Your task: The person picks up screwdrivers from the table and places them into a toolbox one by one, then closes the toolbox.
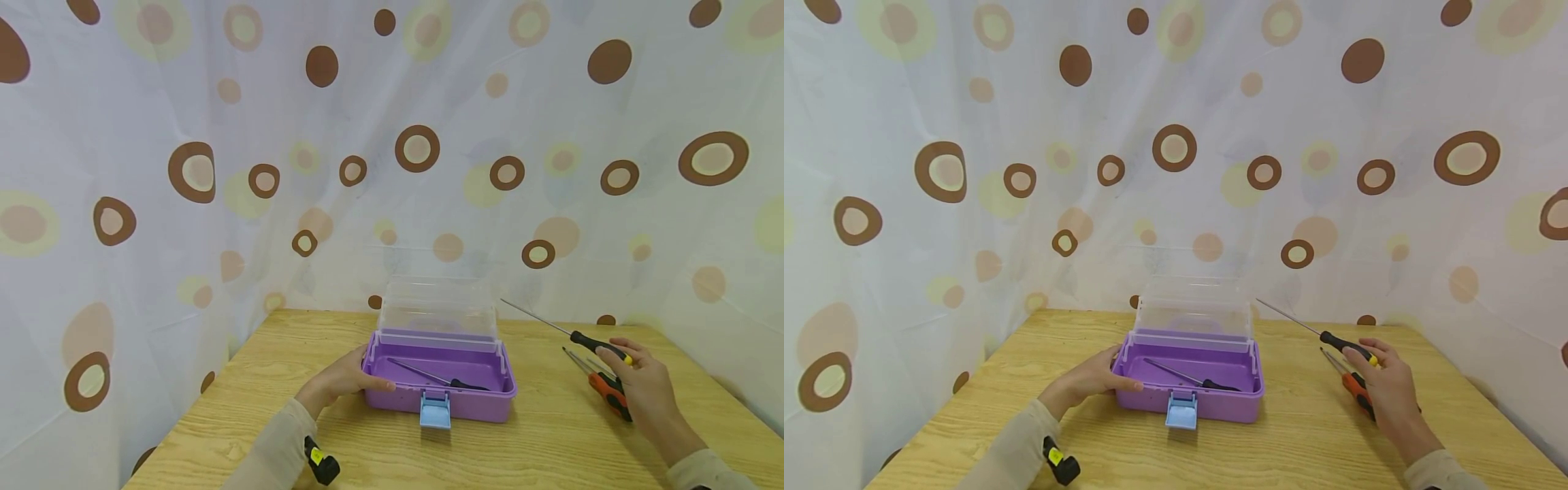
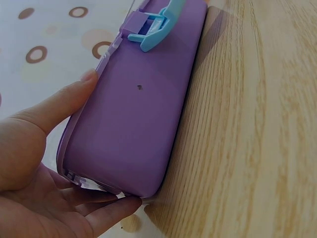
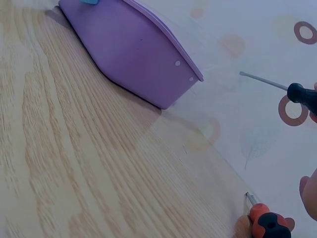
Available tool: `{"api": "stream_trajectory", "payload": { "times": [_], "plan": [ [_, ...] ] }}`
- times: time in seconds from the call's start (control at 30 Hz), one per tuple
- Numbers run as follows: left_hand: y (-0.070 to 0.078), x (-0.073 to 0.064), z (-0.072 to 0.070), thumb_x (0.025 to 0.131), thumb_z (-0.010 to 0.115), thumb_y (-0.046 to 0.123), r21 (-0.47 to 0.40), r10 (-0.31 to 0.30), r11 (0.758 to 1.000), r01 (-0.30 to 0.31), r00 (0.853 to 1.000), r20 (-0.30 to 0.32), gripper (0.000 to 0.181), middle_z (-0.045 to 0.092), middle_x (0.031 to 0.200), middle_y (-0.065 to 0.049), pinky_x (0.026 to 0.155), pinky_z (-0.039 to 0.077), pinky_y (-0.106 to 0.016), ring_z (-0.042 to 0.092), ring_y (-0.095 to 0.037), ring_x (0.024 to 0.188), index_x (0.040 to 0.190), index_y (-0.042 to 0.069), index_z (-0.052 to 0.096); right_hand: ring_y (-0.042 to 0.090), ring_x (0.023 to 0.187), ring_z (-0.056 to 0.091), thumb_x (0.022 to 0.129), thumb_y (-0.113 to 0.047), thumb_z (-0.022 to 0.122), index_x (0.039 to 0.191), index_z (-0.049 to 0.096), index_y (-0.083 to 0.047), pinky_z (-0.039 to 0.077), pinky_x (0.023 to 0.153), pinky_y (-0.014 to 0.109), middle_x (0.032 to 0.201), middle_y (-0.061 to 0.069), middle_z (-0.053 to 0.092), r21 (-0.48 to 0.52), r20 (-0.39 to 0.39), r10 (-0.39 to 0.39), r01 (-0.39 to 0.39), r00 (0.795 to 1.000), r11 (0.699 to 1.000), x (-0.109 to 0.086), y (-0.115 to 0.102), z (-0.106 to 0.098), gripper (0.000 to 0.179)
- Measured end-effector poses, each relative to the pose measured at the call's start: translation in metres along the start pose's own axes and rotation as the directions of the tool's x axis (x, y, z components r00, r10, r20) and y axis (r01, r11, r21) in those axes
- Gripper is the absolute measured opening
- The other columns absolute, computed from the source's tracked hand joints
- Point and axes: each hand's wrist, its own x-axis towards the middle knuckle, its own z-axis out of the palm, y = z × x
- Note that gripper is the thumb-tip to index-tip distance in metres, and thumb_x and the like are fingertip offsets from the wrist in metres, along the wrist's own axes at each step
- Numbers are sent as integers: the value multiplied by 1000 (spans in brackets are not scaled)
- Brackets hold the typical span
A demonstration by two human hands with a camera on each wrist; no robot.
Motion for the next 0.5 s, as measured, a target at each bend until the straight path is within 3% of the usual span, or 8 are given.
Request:
{"api": "stream_trajectory", "payload": {
  "times": [0.13,0.3,0.4,0.5],
  "plan": [
    [-1,0,-1,83,88,26,2,-3,1000,3,1000,-4,100,48,151,-20,116,32,-55,49,-37,132,161,8,28,-10,99,46,105,-44,59,144,53,-3,43,59,22,161,3,30,26,19,-10,10,1000,1000,-1,-1,1,57],
    [-1,0,-1,83,88,27,4,-2,1000,2,1000,-5,100,49,151,-20,116,32,-55,50,-37,132,161,8,29,-19,98,49,107,-42,56,148,50,-19,49,77,11,169,4,17,121,84,-16,5,996,993,-4,-3,1,47],
    [-2,0,0,83,88,27,2,4,1000,-4,1000,-2,100,49,150,-20,116,32,-55,50,-37,132,161,9,29,-17,99,54,108,-33,57,141,55,-27,49,83,10,168,4,15,260,114,-43,12,993,966,-5,-6,3,34],
    [-2,1,0,83,88,27,-1,6,1000,-6,1000,-3,99,50,149,-20,116,32,-54,51,-37,131,161,9,30,-13,104,54,109,-20,57,129,67,-18,48,85,9,157,-1,31,378,122,-108,55,987,924,-5,-9,9,23]
  ]
}}
